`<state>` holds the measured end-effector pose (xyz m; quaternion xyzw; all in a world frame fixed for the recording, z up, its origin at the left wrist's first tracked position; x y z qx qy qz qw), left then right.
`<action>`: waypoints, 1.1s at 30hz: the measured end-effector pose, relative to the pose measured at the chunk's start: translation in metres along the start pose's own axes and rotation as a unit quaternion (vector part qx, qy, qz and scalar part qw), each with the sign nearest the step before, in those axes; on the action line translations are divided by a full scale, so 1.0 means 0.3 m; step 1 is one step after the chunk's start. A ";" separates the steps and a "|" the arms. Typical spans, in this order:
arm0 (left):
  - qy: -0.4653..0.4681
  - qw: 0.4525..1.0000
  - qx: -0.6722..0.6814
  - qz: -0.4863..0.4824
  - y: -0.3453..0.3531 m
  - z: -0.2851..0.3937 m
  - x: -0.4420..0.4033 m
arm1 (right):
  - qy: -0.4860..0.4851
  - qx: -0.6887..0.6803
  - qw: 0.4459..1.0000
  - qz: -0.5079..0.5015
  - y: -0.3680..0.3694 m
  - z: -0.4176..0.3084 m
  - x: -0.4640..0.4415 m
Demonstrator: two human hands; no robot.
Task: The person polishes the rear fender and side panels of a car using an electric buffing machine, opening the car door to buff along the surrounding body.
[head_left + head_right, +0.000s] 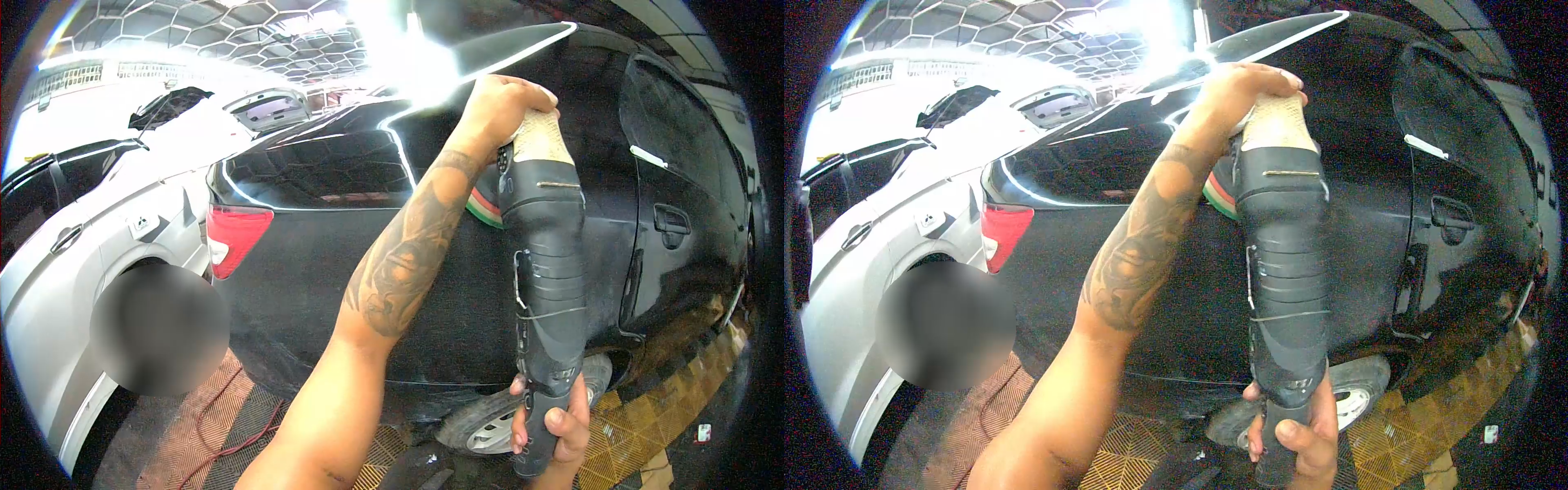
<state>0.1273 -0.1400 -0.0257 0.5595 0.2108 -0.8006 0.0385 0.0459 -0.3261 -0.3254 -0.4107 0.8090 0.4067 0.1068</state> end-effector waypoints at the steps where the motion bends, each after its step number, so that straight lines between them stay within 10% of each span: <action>1: -0.040 0.997 0.059 0.000 -0.022 0.007 0.024 | 0.005 0.008 1.000 -0.018 0.014 0.016 -0.006; 8: -0.109 0.988 0.098 0.055 -0.324 0.066 0.176 | 0.103 0.024 0.988 -0.112 0.151 0.155 -0.057; 10: -0.079 0.991 -0.104 0.015 -0.410 0.146 0.223 | 0.120 0.017 0.981 -0.150 0.207 0.192 -0.070; 19: -0.188 0.970 0.054 0.141 -0.737 0.257 0.396 | 0.121 0.014 0.948 -0.293 0.378 0.330 -0.140; 33: -0.126 0.986 0.112 -0.005 -0.489 0.155 0.180 | 0.094 0.021 0.962 -0.254 0.309 0.118 -0.198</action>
Point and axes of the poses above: each hand's wrist, its own x-axis away from the middle knuckle, its own y-axis out of the palm, z = x × y, the point moved 6 cm from there along -x, towards the middle knuckle, and after that the axes turned 2 degrees about y, right-handed, at the moved point
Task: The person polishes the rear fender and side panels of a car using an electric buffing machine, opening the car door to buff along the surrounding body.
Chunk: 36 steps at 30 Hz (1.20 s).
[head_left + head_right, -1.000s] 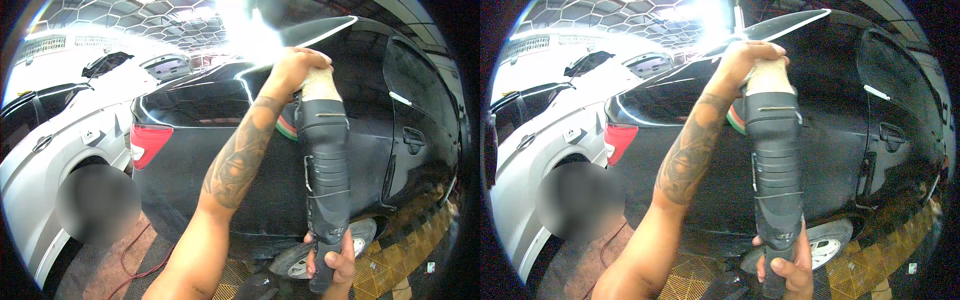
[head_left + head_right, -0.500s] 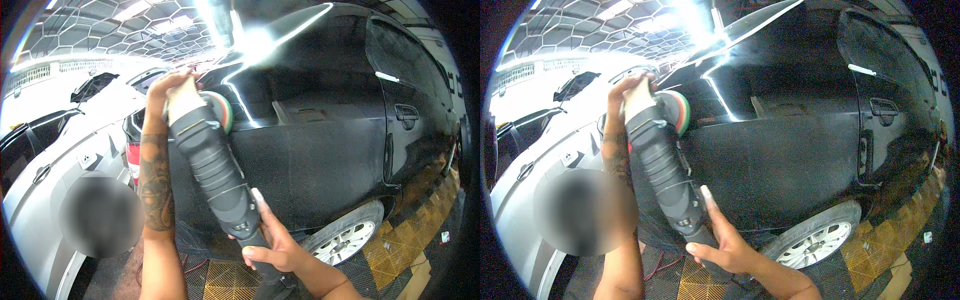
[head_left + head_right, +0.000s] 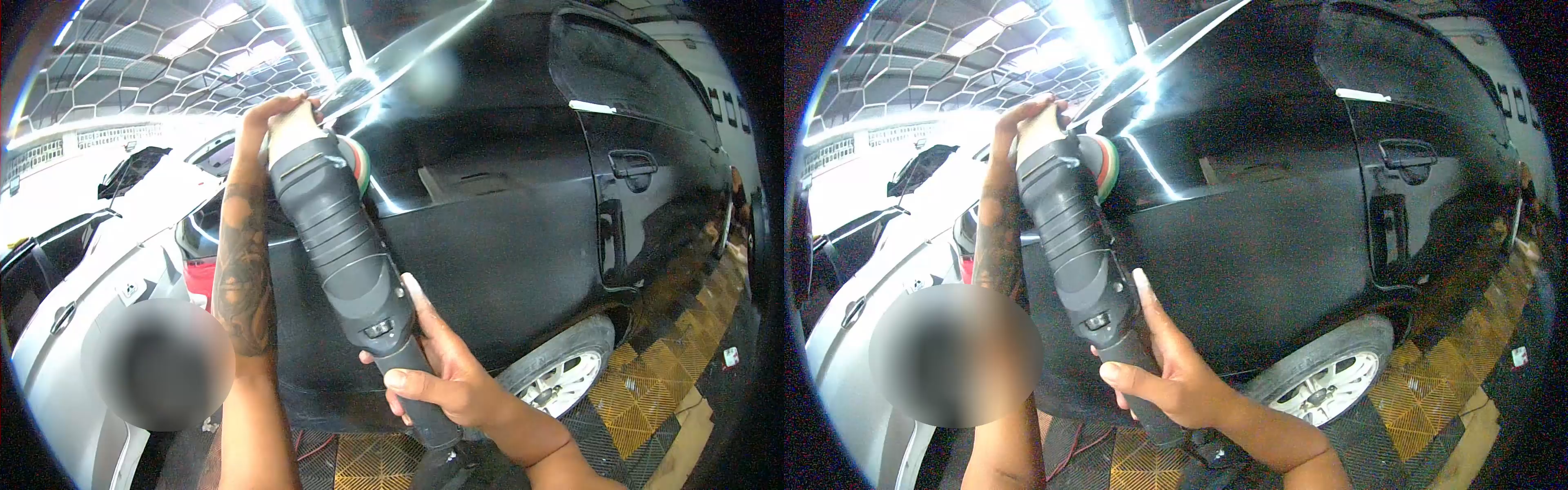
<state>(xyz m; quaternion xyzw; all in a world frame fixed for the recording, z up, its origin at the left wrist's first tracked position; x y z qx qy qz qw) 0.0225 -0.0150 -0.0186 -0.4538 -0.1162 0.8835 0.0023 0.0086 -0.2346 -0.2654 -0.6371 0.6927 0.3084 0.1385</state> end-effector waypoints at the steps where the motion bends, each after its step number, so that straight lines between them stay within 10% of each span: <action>1: 0.000 1.000 0.002 -0.004 0.015 -0.022 -0.017 | -0.003 0.001 1.000 0.003 -0.016 -0.020 0.020; 4: -0.042 0.991 -0.013 0.123 0.210 -0.051 -0.088 | -0.004 -0.013 0.998 0.055 -0.066 -0.079 0.083; 9: -0.094 0.995 0.020 0.020 0.278 -0.258 -0.346 | -0.023 0.001 0.990 0.136 -0.158 -0.193 0.196; 12: 0.161 0.939 -0.297 -0.069 0.393 -0.343 -0.514 | -0.067 -0.010 0.978 0.199 -0.219 -0.233 0.258; 19: -0.085 0.996 -0.008 0.025 0.606 -0.302 -0.464 | -0.142 -0.003 0.964 0.223 -0.224 -0.264 0.291; 28: 0.084 0.976 -0.200 -0.033 0.110 -0.344 -0.502 | -0.050 -0.025 0.987 0.148 -0.123 -0.136 0.142; 30: -0.031 0.994 -0.101 0.027 -0.042 -0.371 -0.506 | -0.038 -0.011 0.992 0.117 -0.090 -0.113 0.099; 36: -0.001 0.994 -0.106 0.020 0.031 -0.050 -0.187 | -0.009 0.005 0.998 0.066 0.000 -0.048 -0.001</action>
Point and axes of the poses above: each hand's wrist, its own x-axis away from the middle knuckle, its own y-axis out of the palm, z = x × y, the point moved 6 cm from there along -x, towards the middle knuckle, and after that the axes turned 2 degrees about y, right-handed, at the moved point
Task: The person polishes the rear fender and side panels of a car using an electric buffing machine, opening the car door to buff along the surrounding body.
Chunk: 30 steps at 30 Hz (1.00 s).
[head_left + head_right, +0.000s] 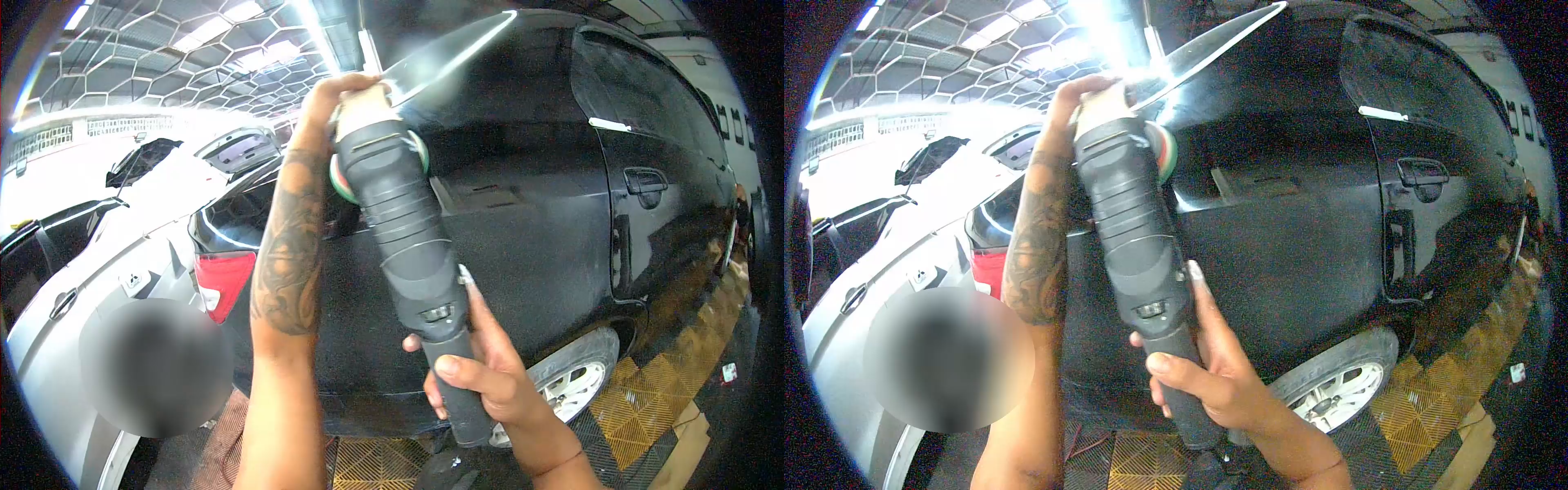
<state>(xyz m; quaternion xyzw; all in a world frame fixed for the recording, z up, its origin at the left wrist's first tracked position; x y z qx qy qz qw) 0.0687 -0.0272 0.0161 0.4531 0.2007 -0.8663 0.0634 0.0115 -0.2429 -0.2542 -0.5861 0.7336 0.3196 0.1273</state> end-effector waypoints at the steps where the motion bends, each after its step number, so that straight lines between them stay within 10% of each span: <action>1: -0.100 0.982 0.157 0.011 -0.017 -0.018 0.018 | 0.006 0.002 1.000 -0.010 0.014 0.015 -0.012; 14: -0.056 0.994 0.079 0.054 -0.370 0.064 0.282 | 0.020 0.011 0.994 -0.110 0.113 0.147 -0.087; 30: -0.076 0.984 0.098 0.126 0.042 0.023 0.275 | 0.026 -0.003 0.998 -0.064 -0.081 0.085 0.167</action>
Point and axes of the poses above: each hand's wrist, its own x-axis away from the middle knuckle, its own y-axis out of the palm, z = x × y, the point moved 6 cm from there along -x, towards the middle knuckle, and after that the axes turned 2 degrees about y, right-handed, at the moved point
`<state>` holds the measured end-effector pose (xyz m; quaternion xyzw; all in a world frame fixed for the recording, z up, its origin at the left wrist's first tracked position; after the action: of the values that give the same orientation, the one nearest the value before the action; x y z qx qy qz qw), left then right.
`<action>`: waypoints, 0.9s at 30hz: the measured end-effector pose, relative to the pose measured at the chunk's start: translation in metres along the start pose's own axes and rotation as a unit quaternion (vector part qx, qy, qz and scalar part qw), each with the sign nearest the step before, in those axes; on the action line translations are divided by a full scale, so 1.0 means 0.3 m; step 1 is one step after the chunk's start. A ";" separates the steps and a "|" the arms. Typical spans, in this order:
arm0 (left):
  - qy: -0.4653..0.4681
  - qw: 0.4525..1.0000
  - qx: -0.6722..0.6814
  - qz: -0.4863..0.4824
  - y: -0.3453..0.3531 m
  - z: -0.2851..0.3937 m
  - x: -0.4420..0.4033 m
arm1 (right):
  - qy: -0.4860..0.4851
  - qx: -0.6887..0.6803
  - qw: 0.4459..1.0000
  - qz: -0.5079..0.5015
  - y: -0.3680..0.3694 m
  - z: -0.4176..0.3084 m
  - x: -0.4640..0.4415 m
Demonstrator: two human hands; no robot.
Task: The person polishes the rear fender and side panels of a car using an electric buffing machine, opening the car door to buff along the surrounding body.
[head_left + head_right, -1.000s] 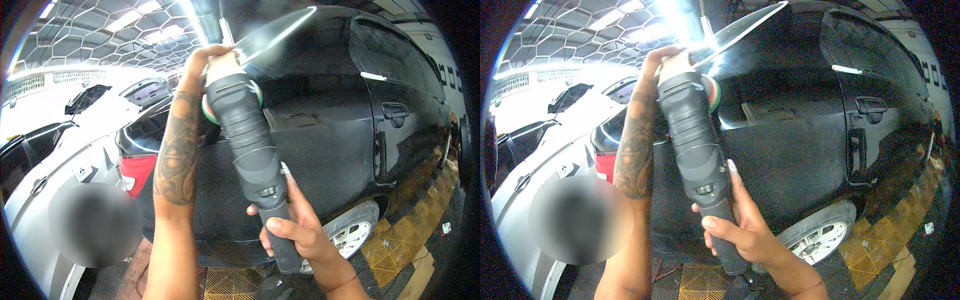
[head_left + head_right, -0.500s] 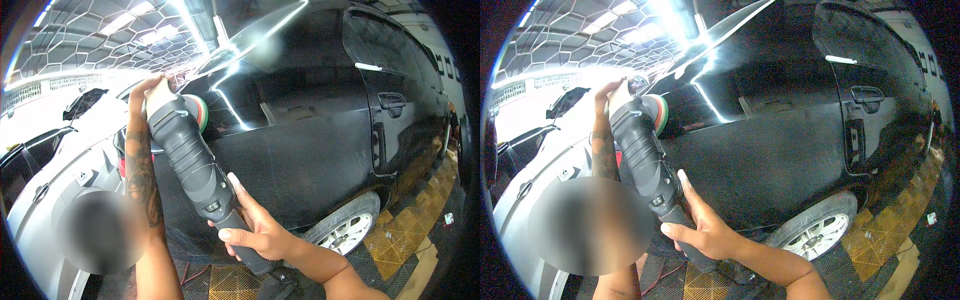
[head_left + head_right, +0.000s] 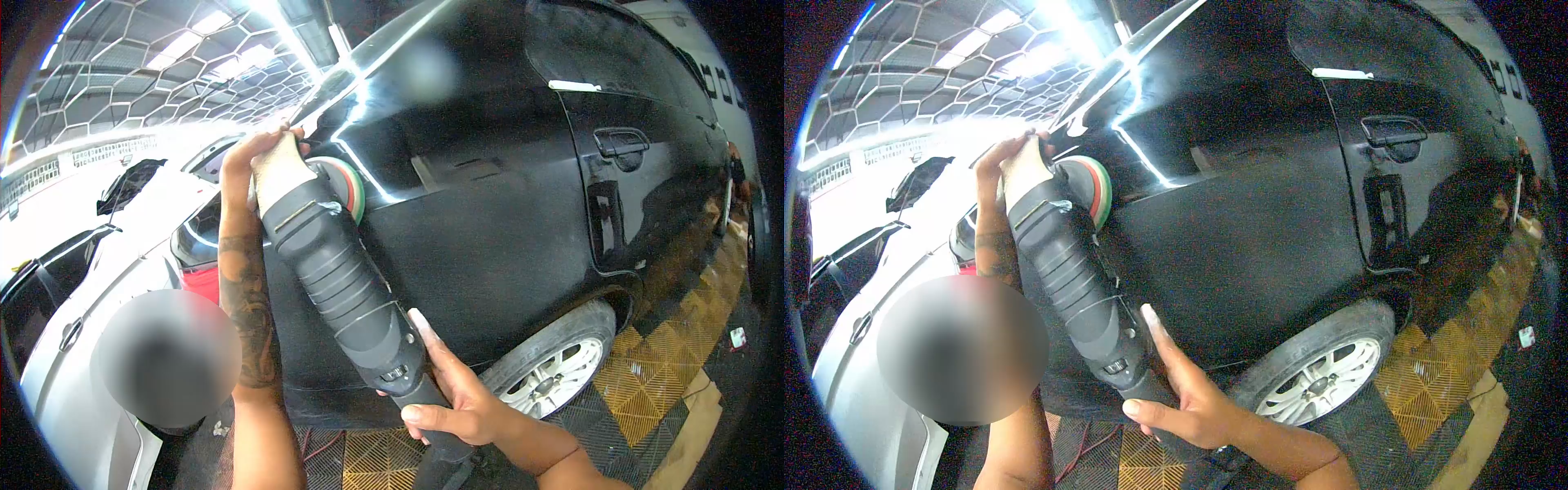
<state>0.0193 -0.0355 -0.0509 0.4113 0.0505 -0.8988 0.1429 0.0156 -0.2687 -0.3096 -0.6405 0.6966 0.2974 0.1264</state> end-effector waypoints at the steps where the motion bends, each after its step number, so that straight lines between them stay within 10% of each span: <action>1: 0.002 1.000 -0.001 -0.002 0.027 -0.018 -0.010 | 0.000 -0.001 1.000 0.005 -0.015 -0.009 0.021; 7: 0.025 0.996 -0.026 -0.080 0.277 -0.119 -0.116 | 0.000 0.019 0.995 0.100 -0.115 -0.084 0.144; 11: 0.262 0.931 -0.225 -0.115 0.392 -0.215 -0.258 | -0.037 0.011 0.978 0.205 -0.177 -0.116 0.208; 13: 0.146 0.966 -0.144 -0.155 0.514 -0.185 -0.183 | -0.040 0.005 0.974 0.224 -0.168 -0.113 0.226; 16: 0.320 0.892 -0.269 -0.170 0.536 -0.168 -0.183 | -0.064 0.026 0.965 0.252 -0.161 -0.085 0.233; 19: 0.114 0.982 -0.046 -0.143 0.474 -0.194 -0.178 | -0.079 0.048 0.965 0.245 -0.149 -0.063 0.219; 27: 0.091 0.991 -0.033 -0.097 0.198 -0.075 -0.055 | 0.000 0.003 0.980 0.197 -0.051 0.059 0.090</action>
<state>0.0634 -0.0838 -0.0517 0.4793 0.1320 -0.8654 0.0635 0.0228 -0.2807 -0.3426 -0.4902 0.8100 0.3147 0.0671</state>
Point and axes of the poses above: each hand's wrist, its own x-axis away from the middle knuckle, its own y-axis out of the palm, z = x × y, the point moved 6 cm from there along -x, towards the middle knuckle, and after that the axes turned 2 degrees about y, right-handed, at the moved point
